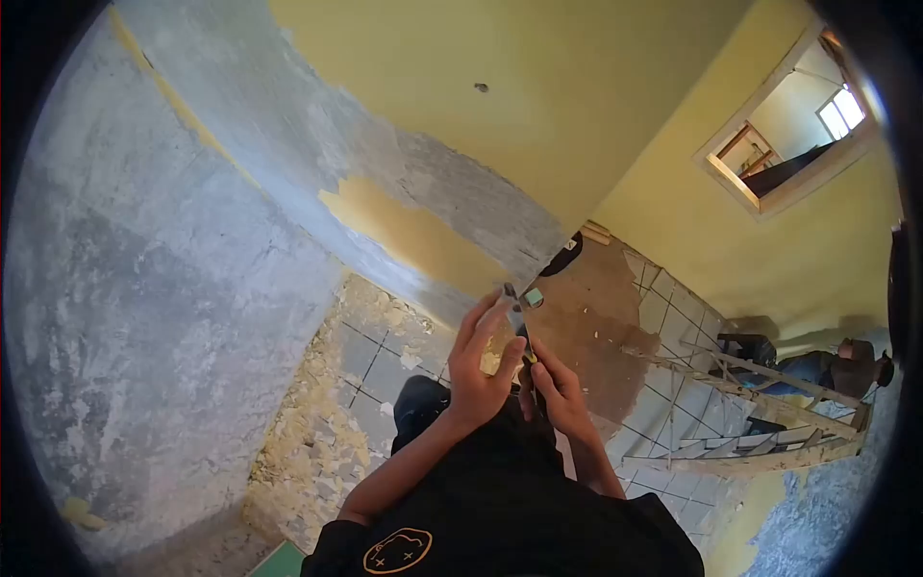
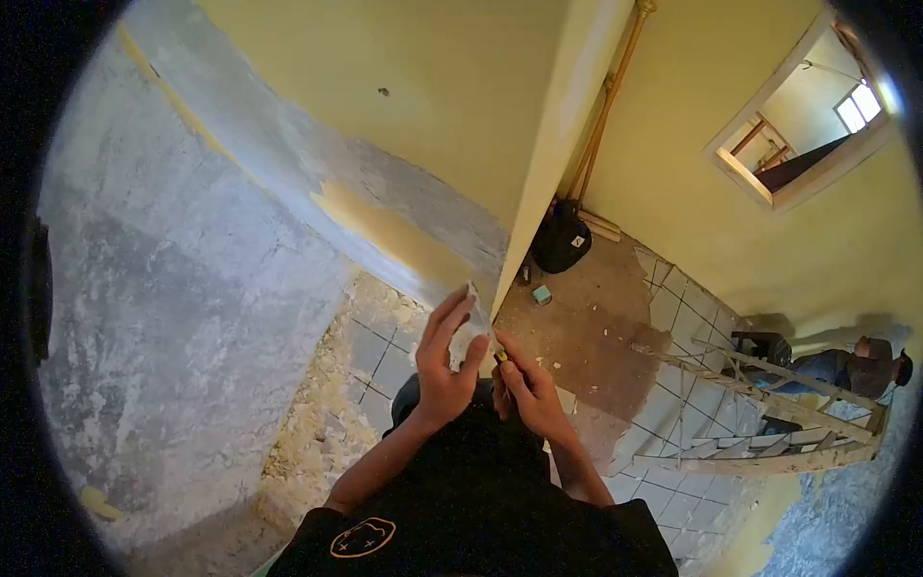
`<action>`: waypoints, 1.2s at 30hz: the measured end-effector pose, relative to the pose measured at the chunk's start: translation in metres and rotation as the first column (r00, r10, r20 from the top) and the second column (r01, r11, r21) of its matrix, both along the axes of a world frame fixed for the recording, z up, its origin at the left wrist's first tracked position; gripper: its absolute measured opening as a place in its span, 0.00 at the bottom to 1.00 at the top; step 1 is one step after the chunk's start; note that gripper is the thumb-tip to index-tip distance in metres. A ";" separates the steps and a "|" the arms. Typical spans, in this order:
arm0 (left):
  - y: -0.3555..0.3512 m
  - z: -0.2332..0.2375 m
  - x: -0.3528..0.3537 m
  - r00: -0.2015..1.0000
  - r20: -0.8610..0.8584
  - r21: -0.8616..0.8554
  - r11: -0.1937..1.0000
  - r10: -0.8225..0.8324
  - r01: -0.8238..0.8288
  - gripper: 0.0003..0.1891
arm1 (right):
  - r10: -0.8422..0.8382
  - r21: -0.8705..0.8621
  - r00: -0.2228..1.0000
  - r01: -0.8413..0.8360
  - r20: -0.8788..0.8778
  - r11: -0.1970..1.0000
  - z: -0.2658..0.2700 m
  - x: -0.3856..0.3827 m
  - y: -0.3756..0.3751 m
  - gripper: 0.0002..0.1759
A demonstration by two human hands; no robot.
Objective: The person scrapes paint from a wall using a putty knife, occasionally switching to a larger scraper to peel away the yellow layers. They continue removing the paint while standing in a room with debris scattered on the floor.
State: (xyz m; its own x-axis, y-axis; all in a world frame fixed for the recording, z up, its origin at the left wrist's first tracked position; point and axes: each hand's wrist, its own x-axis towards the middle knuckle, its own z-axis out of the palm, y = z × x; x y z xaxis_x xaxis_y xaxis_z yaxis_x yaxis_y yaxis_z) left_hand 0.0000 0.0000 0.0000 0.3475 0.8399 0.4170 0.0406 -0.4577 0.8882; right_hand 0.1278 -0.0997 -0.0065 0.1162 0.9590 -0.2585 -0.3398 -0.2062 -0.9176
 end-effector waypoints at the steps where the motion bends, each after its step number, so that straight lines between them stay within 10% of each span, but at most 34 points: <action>1: 0.003 -0.001 -0.002 1.000 -0.001 -0.040 0.999 -0.027 0.027 0.21 | 0.011 -0.019 1.000 -0.011 0.001 1.000 0.000 -0.002 0.001 0.33; 9: 0.020 0.001 -0.064 0.998 0.029 -0.385 0.922 0.047 -0.032 0.10 | 0.034 -0.013 0.884 -0.031 0.467 0.999 0.042 0.024 -0.027 0.27; 12: 0.003 -0.007 -0.121 0.728 0.498 -0.510 0.520 -0.471 0.686 0.12 | 0.183 -0.088 0.891 -0.161 0.414 0.983 0.063 0.049 -0.042 0.24; 14: -0.031 -0.007 -0.128 0.380 0.755 -0.387 0.105 -0.534 0.916 0.17 | 0.523 -0.140 0.849 -0.529 -0.080 0.837 0.054 0.070 -0.061 0.22; 20: -0.075 -0.063 -0.132 0.909 0.168 -0.820 0.458 -0.380 0.343 0.10 | 0.546 -0.253 0.834 -0.545 -0.074 0.799 0.011 0.053 -0.083 0.21; 24: -0.105 -0.065 -0.064 0.938 0.319 -0.754 0.563 -0.136 0.339 0.16 | 0.640 -0.331 0.763 -0.582 0.092 0.742 -0.011 0.005 -0.045 0.21; 26: -0.103 -0.060 -0.039 0.888 0.377 -0.833 0.516 0.263 0.201 0.19 | 0.610 -0.128 0.742 -0.601 0.277 0.789 -0.012 -0.014 -0.036 0.21; 29: -0.086 -0.041 -0.041 0.808 0.269 -0.918 0.393 0.524 0.051 0.15 | 0.605 0.005 0.791 -0.608 0.088 0.794 -0.048 0.027 -0.023 0.24; 30: -0.083 -0.057 -0.047 0.765 0.252 -0.895 0.443 0.593 -0.048 0.14 | 0.708 -0.272 0.702 -0.698 -0.081 0.662 -0.045 0.053 -0.018 0.27; 31: -0.080 -0.046 -0.052 0.723 0.217 -0.911 0.402 0.655 -0.091 0.13 | 0.727 -0.274 0.683 -0.714 -0.074 0.644 -0.048 0.065 -0.011 0.27; 33: -0.078 -0.054 -0.062 0.656 0.274 -0.869 0.473 0.703 -0.144 0.12 | 0.863 -0.404 0.287 -0.909 -0.417 0.107 -0.070 0.075 -0.010 0.28; 34: -0.079 -0.056 -0.066 0.646 0.270 -0.872 0.466 0.714 -0.150 0.12 | 0.864 -0.405 0.275 -0.910 -0.422 0.092 -0.098 0.079 -0.013 0.28; 35: -0.079 -0.057 -0.069 0.646 0.275 -0.865 0.477 0.712 -0.158 0.12 | 0.839 -0.610 0.320 -0.579 0.440 0.541 -0.135 0.082 -0.017 0.28; 36: -0.082 -0.057 -0.071 0.646 0.276 -0.857 0.487 0.712 -0.171 0.12 | 0.269 -0.278 -0.070 -0.274 0.961 0.921 -0.136 0.075 -0.013 0.28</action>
